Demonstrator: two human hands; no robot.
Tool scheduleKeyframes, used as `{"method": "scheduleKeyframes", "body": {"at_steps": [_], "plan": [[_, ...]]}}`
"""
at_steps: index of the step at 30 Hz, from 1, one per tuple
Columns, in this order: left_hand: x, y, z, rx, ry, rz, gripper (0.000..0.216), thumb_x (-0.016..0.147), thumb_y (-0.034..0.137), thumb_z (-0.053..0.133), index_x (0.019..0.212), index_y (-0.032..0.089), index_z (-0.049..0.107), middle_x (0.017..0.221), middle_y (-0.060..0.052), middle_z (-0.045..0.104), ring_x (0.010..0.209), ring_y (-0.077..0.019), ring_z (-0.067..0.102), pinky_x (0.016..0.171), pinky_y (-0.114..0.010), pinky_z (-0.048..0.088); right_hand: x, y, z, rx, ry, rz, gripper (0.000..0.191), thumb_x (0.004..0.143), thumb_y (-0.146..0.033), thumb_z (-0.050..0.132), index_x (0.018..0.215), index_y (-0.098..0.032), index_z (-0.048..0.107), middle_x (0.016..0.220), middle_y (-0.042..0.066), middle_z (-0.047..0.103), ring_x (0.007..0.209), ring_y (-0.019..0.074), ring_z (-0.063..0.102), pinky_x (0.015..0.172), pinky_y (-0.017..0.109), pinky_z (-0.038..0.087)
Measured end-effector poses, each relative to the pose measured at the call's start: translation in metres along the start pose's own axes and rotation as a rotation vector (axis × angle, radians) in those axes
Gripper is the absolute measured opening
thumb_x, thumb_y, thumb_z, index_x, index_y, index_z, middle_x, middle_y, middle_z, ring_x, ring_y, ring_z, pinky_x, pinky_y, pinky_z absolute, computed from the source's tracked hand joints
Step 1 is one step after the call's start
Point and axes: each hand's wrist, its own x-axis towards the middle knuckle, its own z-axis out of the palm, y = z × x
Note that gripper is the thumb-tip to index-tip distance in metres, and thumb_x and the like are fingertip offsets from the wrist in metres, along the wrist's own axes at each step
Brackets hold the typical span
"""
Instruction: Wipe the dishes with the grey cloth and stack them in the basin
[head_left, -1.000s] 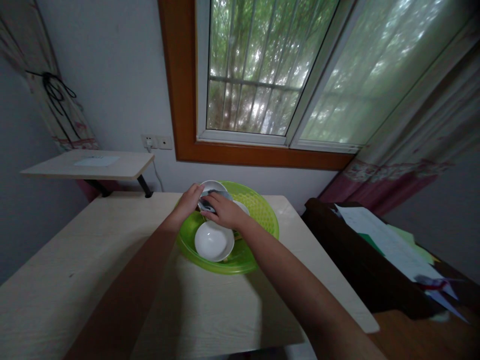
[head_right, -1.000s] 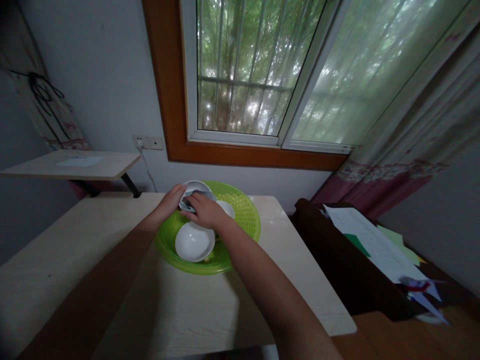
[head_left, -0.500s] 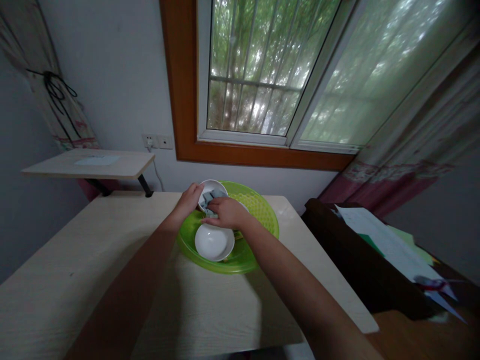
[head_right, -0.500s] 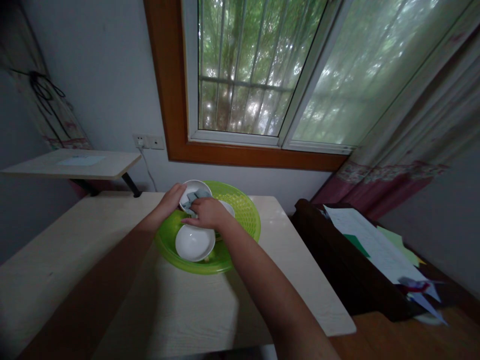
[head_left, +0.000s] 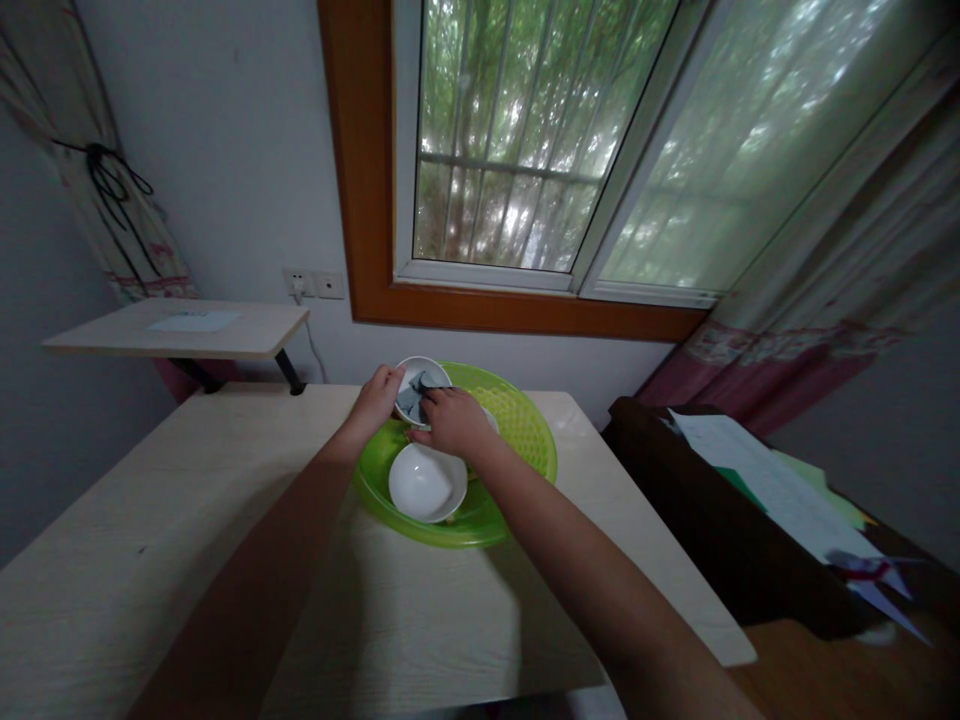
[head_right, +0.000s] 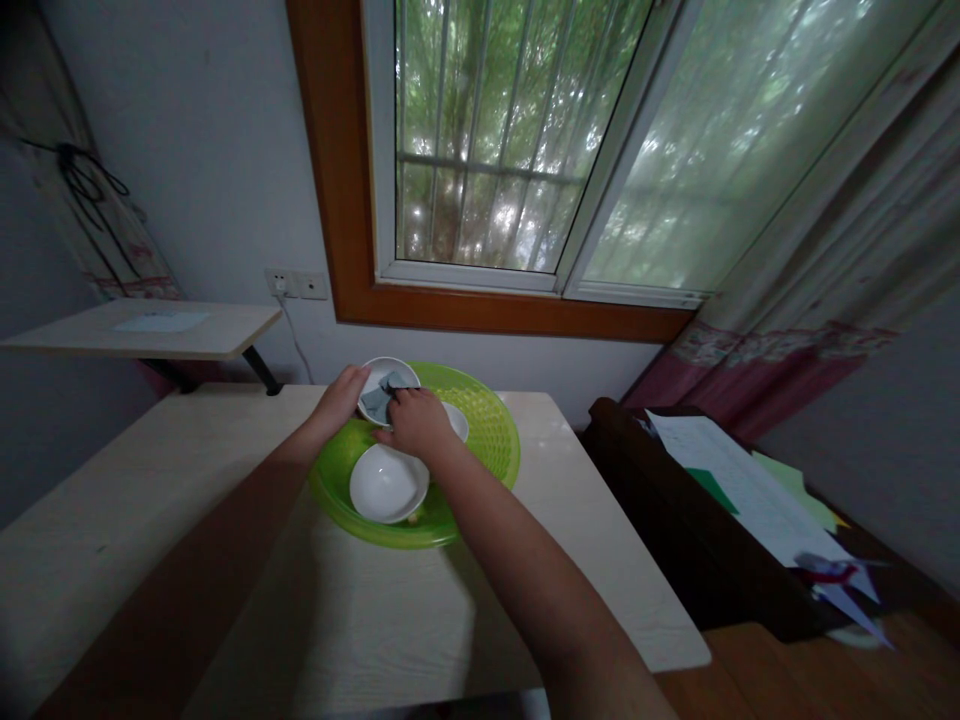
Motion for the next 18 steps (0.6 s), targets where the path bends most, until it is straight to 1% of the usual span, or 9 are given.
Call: {"method": "scheduleKeyframes", "body": {"at_steps": [2, 3, 6, 9, 13, 15, 18], "plan": [[0.001, -0.001, 0.0, 0.004, 0.017, 0.006, 0.039, 0.095, 0.055, 0.037, 0.086, 0.022, 0.056, 0.086, -0.004, 0.064, 0.086, -0.0213, 0.059, 0.08, -0.033, 0.044, 0.0, -0.001, -0.001, 0.034, -0.029, -0.031, 0.053, 0.089, -0.062, 0.059, 0.104, -0.014, 0.075, 0.105, 0.018, 0.071, 0.102, 0.0313, 0.066, 0.098, 0.042, 0.046], [0.001, -0.002, 0.0, 0.005, 0.021, 0.007, 0.039, 0.095, 0.055, 0.037, 0.086, 0.022, 0.056, 0.086, -0.004, 0.064, 0.086, -0.0212, 0.059, 0.081, -0.033, 0.044, 0.0, 0.0, -0.002, 0.056, -0.039, -0.056, 0.053, 0.091, -0.062, 0.055, 0.102, -0.015, 0.075, 0.102, 0.017, 0.072, 0.099, 0.0299, 0.067, 0.095, 0.041, 0.047], [0.002, -0.003, 0.0, -0.008, 0.021, 0.007, 0.038, 0.096, 0.054, 0.035, 0.087, 0.022, 0.055, 0.086, -0.004, 0.062, 0.084, -0.0207, 0.057, 0.081, -0.033, 0.044, -0.001, 0.002, -0.004, 0.139, -0.045, -0.143, 0.051, 0.095, -0.059, 0.05, 0.11, -0.016, 0.073, 0.104, 0.013, 0.073, 0.097, 0.026, 0.068, 0.091, 0.036, 0.049], [0.002, -0.006, 0.0, -0.059, 0.006, 0.038, 0.038, 0.096, 0.053, 0.034, 0.088, 0.023, 0.055, 0.086, -0.003, 0.061, 0.084, -0.0204, 0.057, 0.082, -0.033, 0.044, -0.002, 0.003, -0.003, 0.221, -0.034, -0.228, 0.052, 0.097, -0.056, 0.05, 0.125, -0.015, 0.065, 0.118, 0.013, 0.07, 0.108, 0.025, 0.066, 0.096, 0.034, 0.048], [0.004, -0.011, 0.002, -0.166, -0.041, 0.072, 0.036, 0.096, 0.053, 0.038, 0.087, 0.023, 0.055, 0.084, -0.002, 0.06, 0.084, -0.0191, 0.057, 0.086, -0.032, 0.045, 0.0, 0.0, 0.004, 0.214, -0.019, -0.274, 0.07, 0.095, -0.06, 0.05, 0.141, -0.008, 0.051, 0.142, 0.019, 0.056, 0.126, 0.0284, 0.058, 0.106, 0.037, 0.044], [0.006, -0.014, 0.004, -0.189, -0.065, 0.062, 0.035, 0.095, 0.053, 0.039, 0.088, 0.023, 0.056, 0.086, -0.002, 0.061, 0.087, -0.0192, 0.057, 0.088, -0.032, 0.045, 0.0, -0.002, 0.007, 0.159, -0.025, -0.269, 0.077, 0.094, -0.064, 0.05, 0.143, -0.005, 0.047, 0.144, 0.022, 0.053, 0.13, 0.0309, 0.055, 0.109, 0.04, 0.042], [0.008, -0.015, 0.007, -0.181, -0.093, 0.04, 0.036, 0.094, 0.053, 0.04, 0.093, 0.022, 0.058, 0.093, -0.003, 0.064, 0.093, -0.0201, 0.059, 0.092, -0.033, 0.044, -0.001, -0.006, 0.009, 0.063, -0.023, -0.229, 0.083, 0.092, -0.069, 0.048, 0.142, -0.003, 0.048, 0.143, 0.024, 0.053, 0.136, 0.0347, 0.048, 0.115, 0.045, 0.035]]}}
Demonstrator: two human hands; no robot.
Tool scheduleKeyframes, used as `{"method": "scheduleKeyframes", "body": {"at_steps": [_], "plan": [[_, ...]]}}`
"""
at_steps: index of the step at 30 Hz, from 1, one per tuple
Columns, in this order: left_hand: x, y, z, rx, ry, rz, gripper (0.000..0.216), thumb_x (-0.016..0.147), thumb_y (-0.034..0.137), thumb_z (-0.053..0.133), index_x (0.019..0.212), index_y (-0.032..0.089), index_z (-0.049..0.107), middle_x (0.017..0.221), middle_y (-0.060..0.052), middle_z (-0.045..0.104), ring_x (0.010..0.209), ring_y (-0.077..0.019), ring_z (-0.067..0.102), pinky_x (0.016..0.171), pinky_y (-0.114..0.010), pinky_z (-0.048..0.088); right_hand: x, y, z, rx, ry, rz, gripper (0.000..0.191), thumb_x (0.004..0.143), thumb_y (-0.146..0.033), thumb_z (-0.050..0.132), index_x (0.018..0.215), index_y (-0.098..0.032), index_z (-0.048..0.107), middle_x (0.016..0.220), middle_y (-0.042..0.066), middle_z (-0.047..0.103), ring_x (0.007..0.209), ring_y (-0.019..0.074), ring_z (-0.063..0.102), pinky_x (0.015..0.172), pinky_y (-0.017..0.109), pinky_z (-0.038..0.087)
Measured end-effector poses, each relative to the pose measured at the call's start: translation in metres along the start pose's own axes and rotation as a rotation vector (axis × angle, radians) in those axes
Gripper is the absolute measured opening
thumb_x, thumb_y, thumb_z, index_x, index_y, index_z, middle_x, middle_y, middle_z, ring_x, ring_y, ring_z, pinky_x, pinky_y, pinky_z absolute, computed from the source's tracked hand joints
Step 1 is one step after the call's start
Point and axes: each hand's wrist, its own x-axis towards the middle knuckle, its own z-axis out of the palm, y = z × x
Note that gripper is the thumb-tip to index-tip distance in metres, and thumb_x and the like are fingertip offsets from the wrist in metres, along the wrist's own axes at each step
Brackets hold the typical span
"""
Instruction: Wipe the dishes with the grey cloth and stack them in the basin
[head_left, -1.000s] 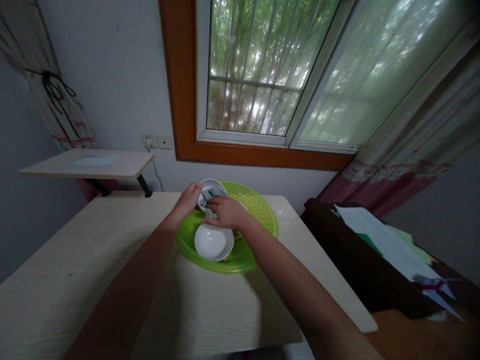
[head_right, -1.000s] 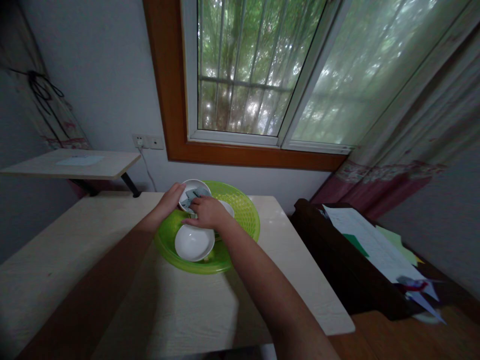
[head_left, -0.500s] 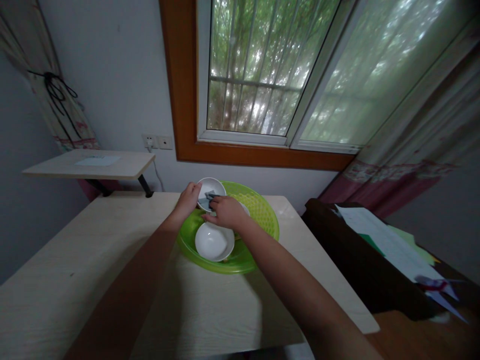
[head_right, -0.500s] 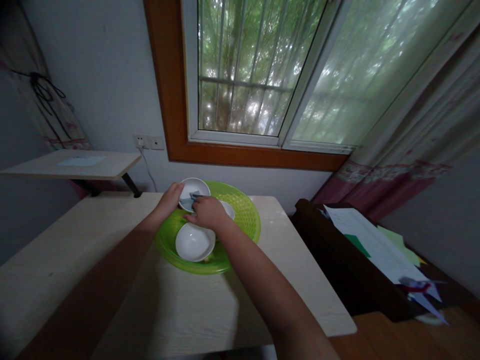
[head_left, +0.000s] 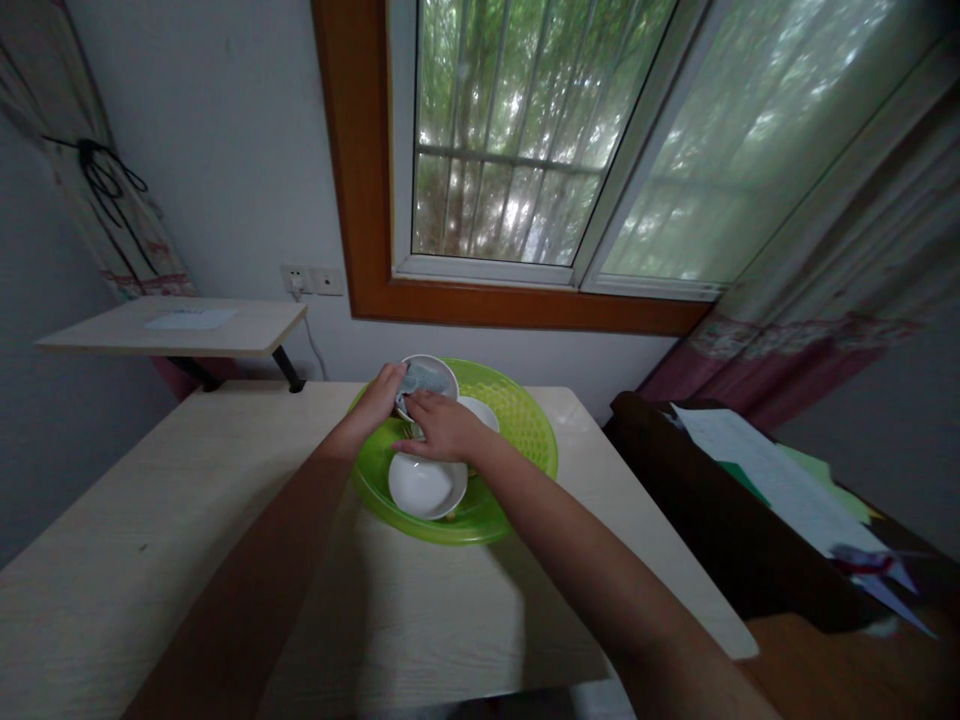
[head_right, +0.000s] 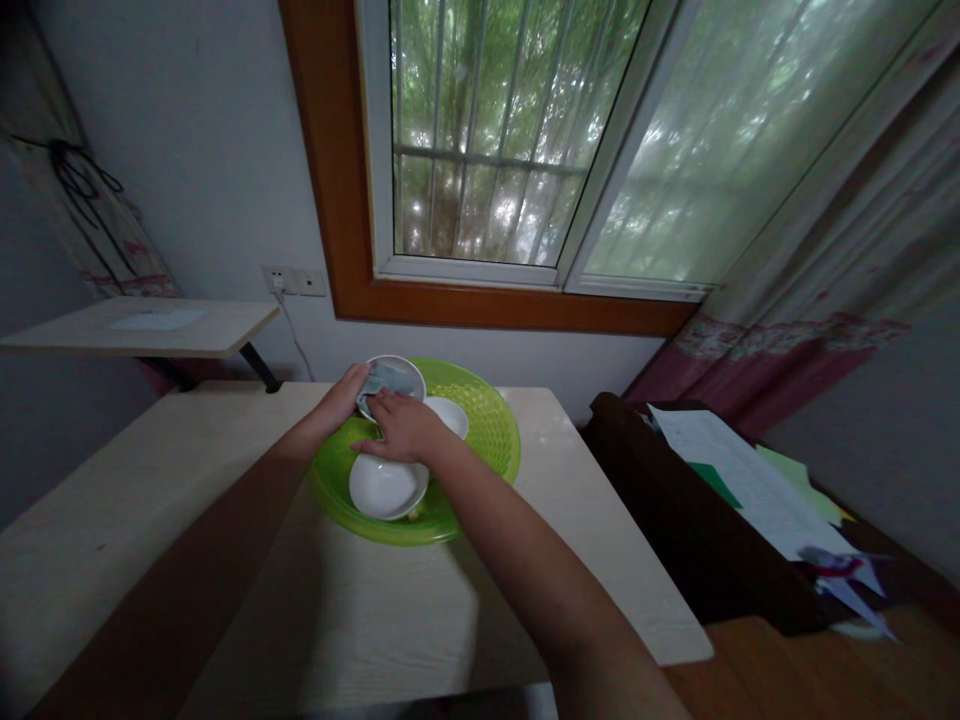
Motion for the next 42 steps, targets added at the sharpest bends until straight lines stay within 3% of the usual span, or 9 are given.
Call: {"method": "scheduleKeyframes", "body": {"at_steps": [4, 9, 14, 18, 24, 27, 30, 36, 42], "plan": [[-0.001, 0.002, 0.002, 0.016, -0.018, 0.002, 0.036, 0.094, 0.054, 0.039, 0.093, 0.023, 0.057, 0.093, -0.003, 0.064, 0.092, -0.0197, 0.059, 0.091, -0.032, 0.045, -0.001, -0.005, -0.001, -0.096, 0.005, 0.115, 0.087, 0.091, -0.071, 0.047, 0.145, -0.001, 0.046, 0.15, 0.025, 0.045, 0.144, 0.0371, 0.037, 0.119, 0.048, 0.028], [-0.007, 0.01, -0.001, 0.069, 0.016, -0.005, 0.036, 0.095, 0.056, 0.038, 0.09, 0.023, 0.054, 0.087, -0.001, 0.062, 0.086, -0.0195, 0.057, 0.083, -0.032, 0.044, 0.001, -0.01, -0.004, -0.174, 0.012, 0.249, 0.091, 0.091, -0.07, 0.048, 0.146, 0.003, 0.044, 0.149, 0.029, 0.045, 0.14, 0.0372, 0.041, 0.116, 0.046, 0.031], [-0.009, 0.013, -0.004, 0.121, 0.077, 0.011, 0.036, 0.095, 0.054, 0.038, 0.086, 0.023, 0.053, 0.084, -0.002, 0.061, 0.084, -0.0204, 0.057, 0.081, -0.032, 0.043, 0.006, -0.014, -0.015, -0.175, -0.087, 0.288, 0.077, 0.094, -0.071, 0.039, 0.115, -0.004, 0.071, 0.114, 0.025, 0.07, 0.107, 0.034, 0.065, 0.097, 0.045, 0.046], [-0.008, 0.012, -0.005, 0.112, 0.104, 0.022, 0.036, 0.096, 0.053, 0.036, 0.087, 0.023, 0.055, 0.087, -0.003, 0.062, 0.086, -0.0207, 0.058, 0.082, -0.033, 0.043, 0.005, -0.015, -0.022, -0.13, -0.143, 0.259, 0.072, 0.096, -0.07, 0.035, 0.102, -0.01, 0.076, 0.093, 0.019, 0.073, 0.093, 0.0303, 0.069, 0.087, 0.041, 0.049], [-0.004, 0.006, -0.005, 0.032, 0.1, -0.018, 0.037, 0.096, 0.053, 0.038, 0.09, 0.022, 0.058, 0.088, -0.003, 0.063, 0.085, -0.0204, 0.059, 0.083, -0.034, 0.046, 0.001, -0.007, -0.017, 0.085, -0.045, 0.042, 0.059, 0.099, -0.061, 0.042, 0.125, -0.012, 0.064, 0.119, 0.015, 0.07, 0.108, 0.0259, 0.067, 0.095, 0.035, 0.047], [-0.003, 0.004, -0.004, -0.047, 0.084, -0.013, 0.036, 0.095, 0.053, 0.04, 0.091, 0.022, 0.059, 0.091, -0.004, 0.064, 0.089, -0.0206, 0.059, 0.085, -0.034, 0.046, 0.0, -0.005, -0.007, 0.116, 0.023, -0.018, 0.074, 0.096, -0.063, 0.047, 0.142, -0.005, 0.048, 0.141, 0.021, 0.057, 0.127, 0.0287, 0.057, 0.105, 0.036, 0.044], [-0.002, 0.001, -0.001, -0.076, 0.055, 0.005, 0.035, 0.094, 0.053, 0.042, 0.09, 0.022, 0.059, 0.091, -0.004, 0.064, 0.092, -0.0205, 0.059, 0.086, -0.033, 0.046, 0.001, -0.005, 0.002, 0.075, 0.03, -0.007, 0.088, 0.092, -0.068, 0.049, 0.148, 0.0, 0.039, 0.15, 0.027, 0.044, 0.137, 0.032, 0.048, 0.112, 0.039, 0.039], [-0.005, 0.001, 0.002, -0.057, -0.04, -0.041, 0.04, 0.092, 0.06, 0.044, 0.093, 0.023, 0.058, 0.08, -0.001, 0.062, 0.079, -0.0194, 0.059, 0.072, -0.03, 0.048, 0.001, -0.008, 0.002, -0.044, 0.018, 0.119, 0.092, 0.091, -0.07, 0.048, 0.15, -0.001, 0.037, 0.154, 0.027, 0.038, 0.145, 0.0365, 0.036, 0.118, 0.05, 0.03], [-0.01, 0.01, -0.001, 0.017, 0.009, 0.043, 0.04, 0.094, 0.059, 0.041, 0.094, 0.022, 0.058, 0.089, -0.002, 0.063, 0.085, -0.0196, 0.059, 0.081, -0.032, 0.046, 0.003, -0.013, -0.004, -0.168, -0.008, 0.271, 0.095, 0.089, -0.071, 0.049, 0.149, 0.002, 0.038, 0.157, 0.029, 0.031, 0.142, 0.0379, 0.04, 0.115, 0.047, 0.032]]}}
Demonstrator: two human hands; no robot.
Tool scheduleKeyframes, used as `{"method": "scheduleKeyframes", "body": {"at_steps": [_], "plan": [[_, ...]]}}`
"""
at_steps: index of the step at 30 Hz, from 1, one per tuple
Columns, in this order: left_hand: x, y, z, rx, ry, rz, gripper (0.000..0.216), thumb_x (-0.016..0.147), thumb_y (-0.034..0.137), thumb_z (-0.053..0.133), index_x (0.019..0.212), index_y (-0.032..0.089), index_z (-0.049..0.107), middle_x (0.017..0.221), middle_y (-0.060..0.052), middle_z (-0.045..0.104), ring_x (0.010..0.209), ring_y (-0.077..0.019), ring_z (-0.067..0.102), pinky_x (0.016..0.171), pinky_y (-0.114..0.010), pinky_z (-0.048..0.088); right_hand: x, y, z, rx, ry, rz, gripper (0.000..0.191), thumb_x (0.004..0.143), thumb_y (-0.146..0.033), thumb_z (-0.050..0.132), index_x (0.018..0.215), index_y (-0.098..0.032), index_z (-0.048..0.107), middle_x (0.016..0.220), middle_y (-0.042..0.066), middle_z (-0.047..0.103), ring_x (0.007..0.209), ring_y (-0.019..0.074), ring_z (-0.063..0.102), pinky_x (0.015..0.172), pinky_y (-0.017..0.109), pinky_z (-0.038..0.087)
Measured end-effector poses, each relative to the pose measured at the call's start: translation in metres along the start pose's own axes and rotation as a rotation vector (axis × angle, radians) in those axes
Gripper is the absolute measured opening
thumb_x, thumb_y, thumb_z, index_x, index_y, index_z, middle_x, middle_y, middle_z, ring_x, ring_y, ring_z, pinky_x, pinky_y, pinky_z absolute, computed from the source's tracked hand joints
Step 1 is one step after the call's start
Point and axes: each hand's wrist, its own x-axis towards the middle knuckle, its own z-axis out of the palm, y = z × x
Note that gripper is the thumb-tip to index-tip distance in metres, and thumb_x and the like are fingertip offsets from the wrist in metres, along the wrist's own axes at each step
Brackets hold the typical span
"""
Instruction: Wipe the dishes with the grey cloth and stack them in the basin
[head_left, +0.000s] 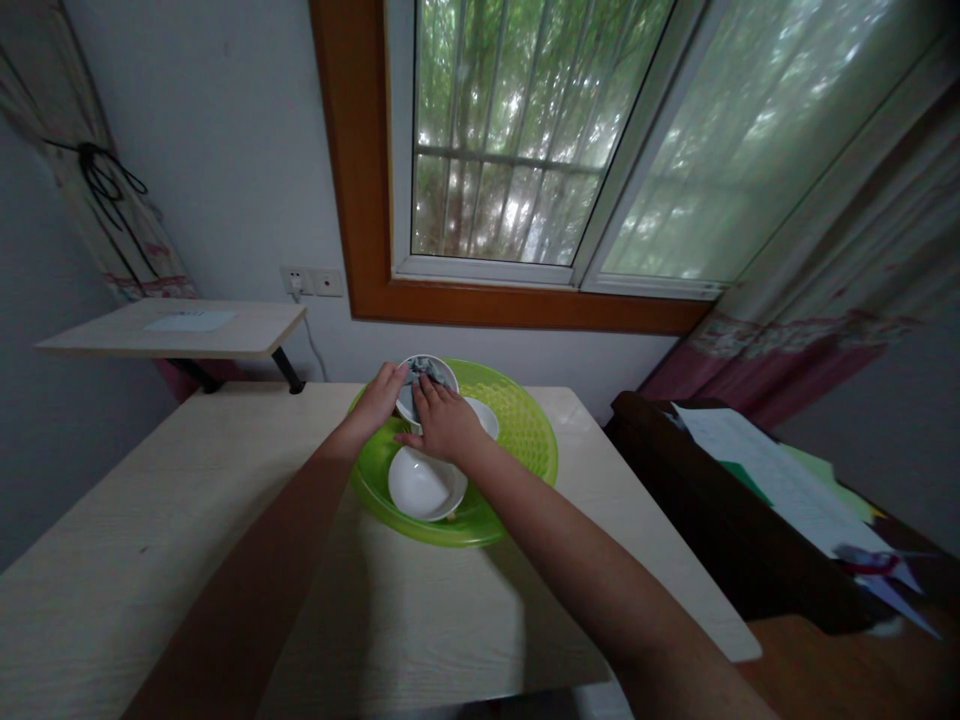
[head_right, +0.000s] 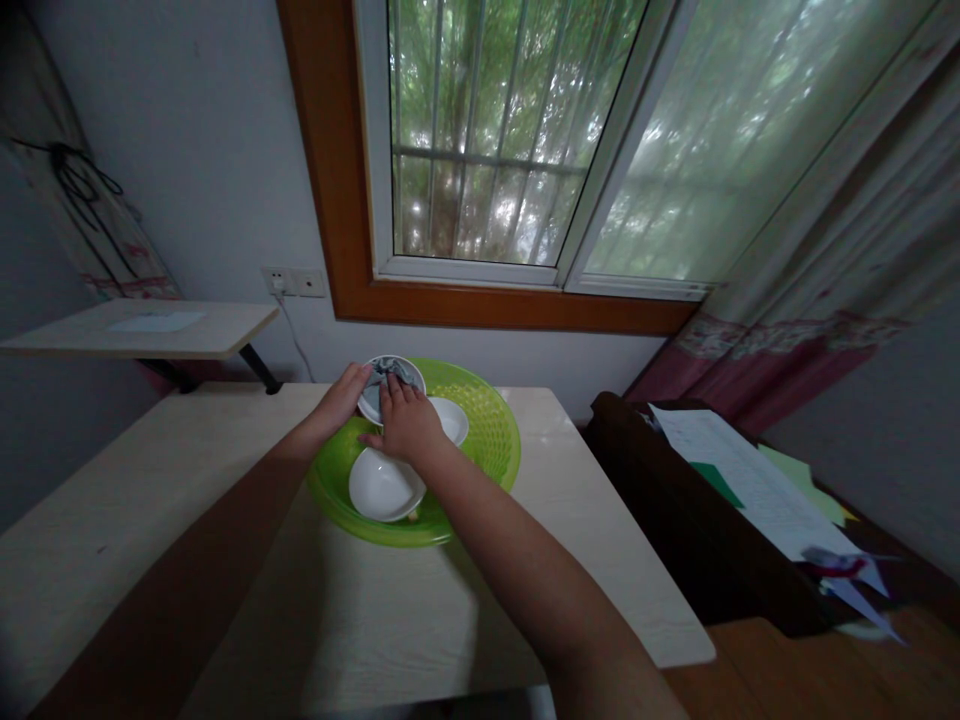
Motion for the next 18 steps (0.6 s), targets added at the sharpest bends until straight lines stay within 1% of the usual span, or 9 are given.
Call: {"method": "scheduleKeyframes", "body": {"at_steps": [2, 4, 7, 9, 10, 12, 14, 16, 18], "plan": [[-0.001, 0.003, -0.002, 0.033, 0.029, 0.011, 0.041, 0.095, 0.058, 0.039, 0.095, 0.022, 0.059, 0.093, -0.003, 0.065, 0.09, -0.0205, 0.06, 0.086, -0.034, 0.045, 0.001, -0.002, -0.004, -0.027, -0.019, 0.024, 0.092, 0.09, -0.072, 0.047, 0.146, 0.002, 0.044, 0.154, 0.031, 0.036, 0.136, 0.0374, 0.047, 0.11, 0.046, 0.038], [-0.001, 0.006, -0.003, 0.068, 0.051, 0.0, 0.041, 0.095, 0.058, 0.039, 0.093, 0.022, 0.059, 0.092, -0.003, 0.065, 0.091, -0.0213, 0.06, 0.087, -0.035, 0.045, 0.002, -0.004, -0.009, -0.047, -0.063, 0.039, 0.085, 0.092, -0.071, 0.043, 0.138, -0.001, 0.054, 0.145, 0.03, 0.049, 0.125, 0.036, 0.057, 0.102, 0.045, 0.043], [-0.002, 0.008, -0.004, 0.103, 0.069, -0.014, 0.04, 0.095, 0.058, 0.039, 0.09, 0.023, 0.058, 0.089, -0.003, 0.065, 0.089, -0.0214, 0.06, 0.085, -0.035, 0.044, 0.002, -0.005, -0.017, -0.043, -0.143, 0.03, 0.072, 0.095, -0.069, 0.038, 0.117, -0.008, 0.07, 0.117, 0.024, 0.069, 0.102, 0.032, 0.068, 0.091, 0.042, 0.048], [-0.002, 0.008, -0.005, 0.108, 0.08, -0.004, 0.039, 0.096, 0.057, 0.037, 0.09, 0.023, 0.057, 0.089, -0.003, 0.064, 0.089, -0.0212, 0.059, 0.085, -0.034, 0.044, 0.002, -0.005, -0.02, -0.018, -0.159, 0.009, 0.068, 0.097, -0.067, 0.036, 0.106, -0.011, 0.074, 0.102, 0.019, 0.074, 0.094, 0.03, 0.07, 0.086, 0.04, 0.049], [-0.002, 0.008, -0.005, 0.103, 0.085, 0.002, 0.039, 0.096, 0.056, 0.037, 0.09, 0.023, 0.057, 0.089, -0.003, 0.064, 0.089, -0.0211, 0.059, 0.085, -0.034, 0.044, 0.001, -0.004, -0.021, 0.001, -0.154, -0.008, 0.067, 0.097, -0.067, 0.035, 0.104, -0.012, 0.074, 0.098, 0.018, 0.075, 0.093, 0.0295, 0.07, 0.085, 0.039, 0.049], [-0.001, 0.007, -0.005, 0.09, 0.09, 0.001, 0.039, 0.096, 0.056, 0.036, 0.09, 0.023, 0.056, 0.088, -0.003, 0.063, 0.088, -0.0209, 0.058, 0.084, -0.034, 0.044, 0.001, -0.001, -0.022, 0.055, -0.131, -0.056, 0.064, 0.098, -0.064, 0.037, 0.105, -0.013, 0.074, 0.098, 0.016, 0.075, 0.093, 0.0286, 0.07, 0.084, 0.037, 0.049], [0.0, 0.005, -0.005, 0.071, 0.088, -0.024, 0.04, 0.096, 0.057, 0.036, 0.089, 0.023, 0.055, 0.086, -0.003, 0.062, 0.085, -0.0205, 0.058, 0.082, -0.034, 0.045, 0.0, 0.003, -0.02, 0.128, -0.109, -0.12, 0.059, 0.099, -0.061, 0.039, 0.113, -0.013, 0.071, 0.105, 0.015, 0.074, 0.098, 0.0275, 0.07, 0.087, 0.036, 0.049], [0.002, 0.002, -0.005, 0.039, 0.082, -0.039, 0.04, 0.096, 0.057, 0.035, 0.09, 0.023, 0.055, 0.086, -0.003, 0.061, 0.083, -0.0201, 0.058, 0.081, -0.034, 0.045, -0.001, 0.006, -0.017, 0.205, -0.079, -0.185, 0.058, 0.099, -0.058, 0.043, 0.129, -0.013, 0.063, 0.118, 0.015, 0.071, 0.108, 0.0267, 0.067, 0.093, 0.036, 0.047], [0.005, -0.002, -0.004, -0.002, 0.069, -0.028, 0.04, 0.096, 0.056, 0.034, 0.091, 0.022, 0.055, 0.089, -0.003, 0.062, 0.086, -0.02, 0.058, 0.084, -0.034, 0.045, -0.001, 0.009, -0.011, 0.258, -0.036, -0.232, 0.065, 0.098, -0.058, 0.046, 0.143, -0.011, 0.05, 0.134, 0.017, 0.063, 0.121, 0.0267, 0.061, 0.101, 0.036, 0.045]]}}
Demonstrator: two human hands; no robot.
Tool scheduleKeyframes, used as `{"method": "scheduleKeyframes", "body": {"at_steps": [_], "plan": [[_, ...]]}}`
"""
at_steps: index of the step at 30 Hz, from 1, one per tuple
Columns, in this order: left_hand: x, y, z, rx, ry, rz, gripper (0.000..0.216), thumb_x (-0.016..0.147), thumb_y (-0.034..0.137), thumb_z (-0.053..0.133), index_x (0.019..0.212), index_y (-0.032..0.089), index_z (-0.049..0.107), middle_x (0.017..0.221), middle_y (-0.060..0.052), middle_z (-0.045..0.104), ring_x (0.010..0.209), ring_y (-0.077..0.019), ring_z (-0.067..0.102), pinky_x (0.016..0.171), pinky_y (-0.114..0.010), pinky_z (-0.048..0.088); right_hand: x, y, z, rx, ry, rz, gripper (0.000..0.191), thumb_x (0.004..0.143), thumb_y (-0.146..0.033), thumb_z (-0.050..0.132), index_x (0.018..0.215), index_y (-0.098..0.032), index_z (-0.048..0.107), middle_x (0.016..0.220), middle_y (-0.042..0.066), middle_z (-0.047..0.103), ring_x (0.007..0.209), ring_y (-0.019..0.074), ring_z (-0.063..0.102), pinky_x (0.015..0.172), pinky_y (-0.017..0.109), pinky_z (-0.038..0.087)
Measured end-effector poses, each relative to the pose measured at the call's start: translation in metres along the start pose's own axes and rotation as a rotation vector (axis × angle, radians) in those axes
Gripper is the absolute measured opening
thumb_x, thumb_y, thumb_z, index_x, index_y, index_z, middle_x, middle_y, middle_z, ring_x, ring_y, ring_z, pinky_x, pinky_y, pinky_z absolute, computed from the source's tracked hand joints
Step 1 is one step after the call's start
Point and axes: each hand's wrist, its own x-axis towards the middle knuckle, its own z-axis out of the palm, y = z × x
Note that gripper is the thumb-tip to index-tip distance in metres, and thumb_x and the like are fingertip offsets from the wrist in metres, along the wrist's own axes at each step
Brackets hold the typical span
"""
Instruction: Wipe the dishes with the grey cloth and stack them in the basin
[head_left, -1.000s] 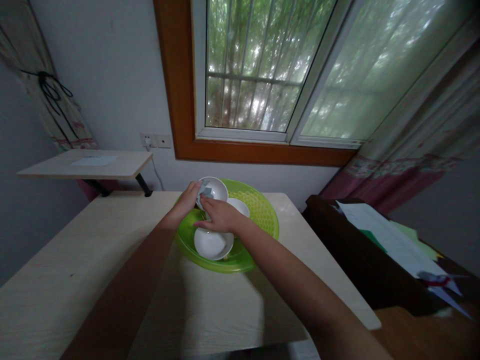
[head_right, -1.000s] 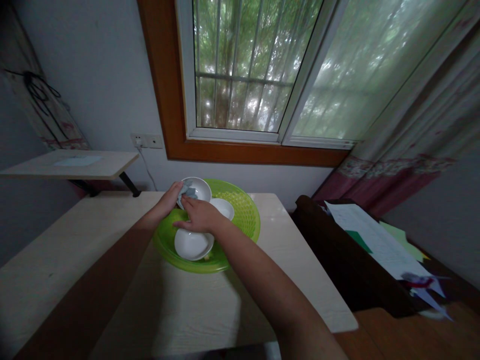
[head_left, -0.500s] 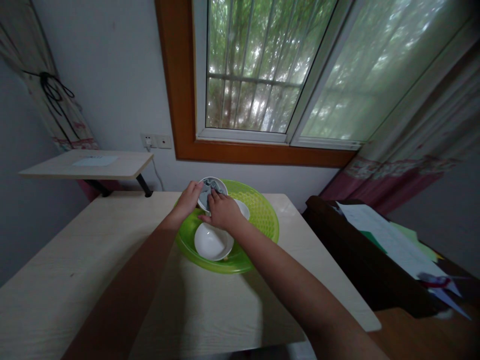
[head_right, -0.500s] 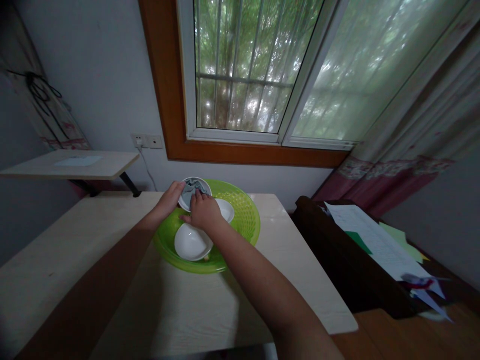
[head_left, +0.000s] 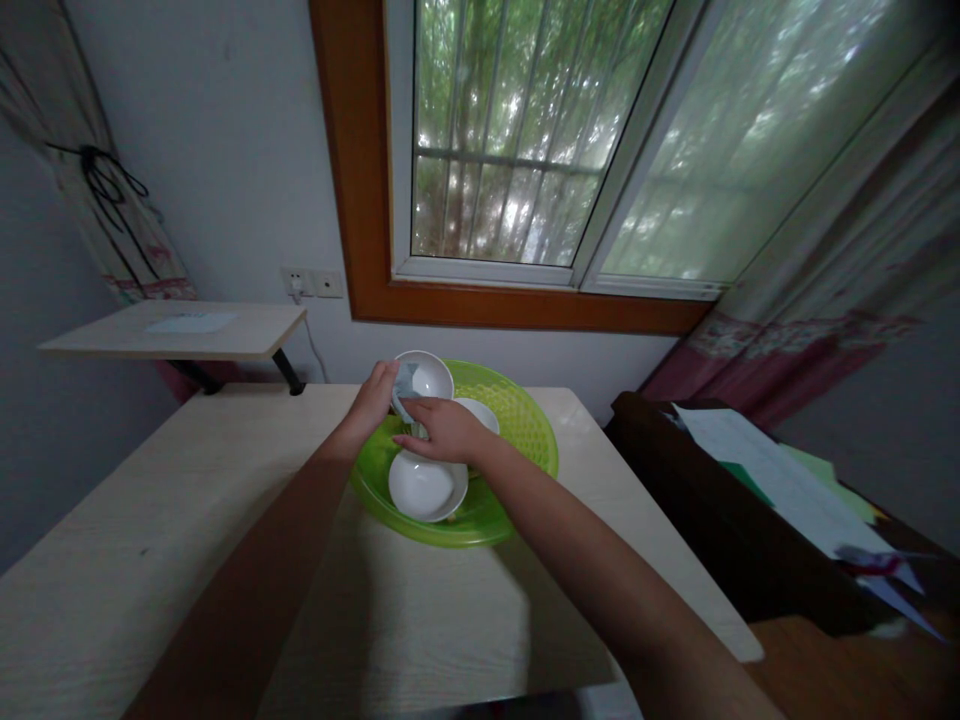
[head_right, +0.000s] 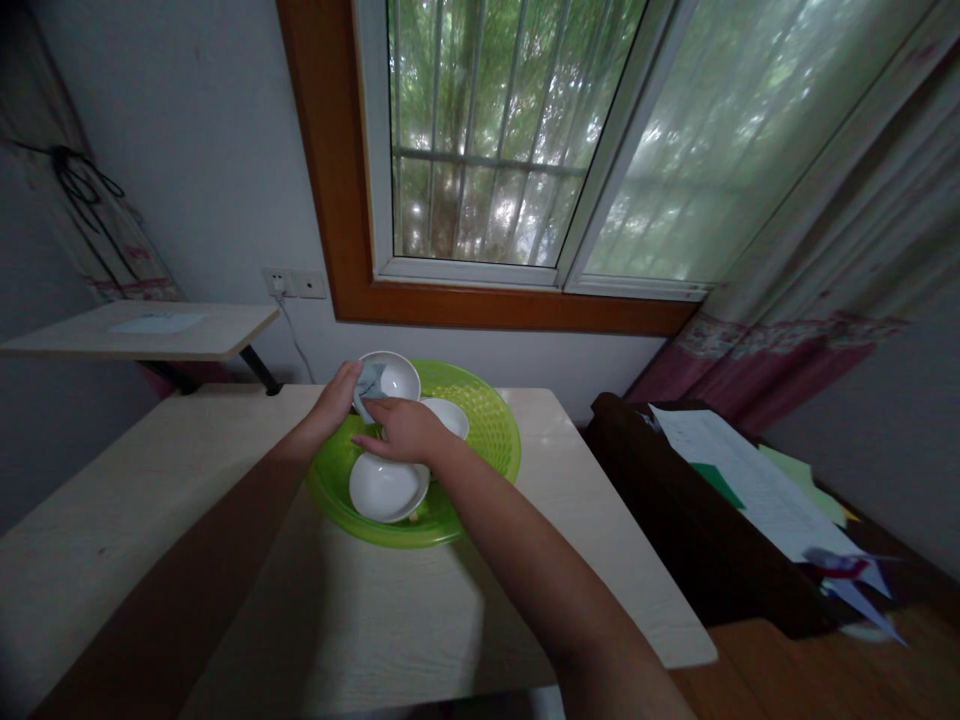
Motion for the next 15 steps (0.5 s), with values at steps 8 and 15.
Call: {"method": "scheduleKeyframes", "body": {"at_steps": [8, 15], "plan": [[0.003, -0.008, 0.006, -0.022, -0.073, -0.004, 0.04, 0.094, 0.058, 0.039, 0.092, 0.023, 0.058, 0.094, -0.004, 0.065, 0.094, -0.0212, 0.06, 0.091, -0.035, 0.046, 0.0, 0.002, 0.02, -0.094, 0.038, -0.006, 0.096, 0.089, -0.068, 0.053, 0.151, 0.002, 0.032, 0.154, 0.029, 0.039, 0.143, 0.0333, 0.039, 0.118, 0.043, 0.032], [-0.002, 0.0, 0.005, 0.027, -0.088, 0.03, 0.038, 0.094, 0.057, 0.041, 0.093, 0.023, 0.059, 0.094, -0.003, 0.065, 0.094, -0.0204, 0.06, 0.091, -0.034, 0.045, 0.001, -0.005, 0.015, -0.23, 0.032, 0.217, 0.093, 0.088, -0.064, 0.059, 0.151, 0.0, 0.035, 0.155, 0.028, 0.037, 0.145, 0.0367, 0.035, 0.12, 0.048, 0.025]]}}
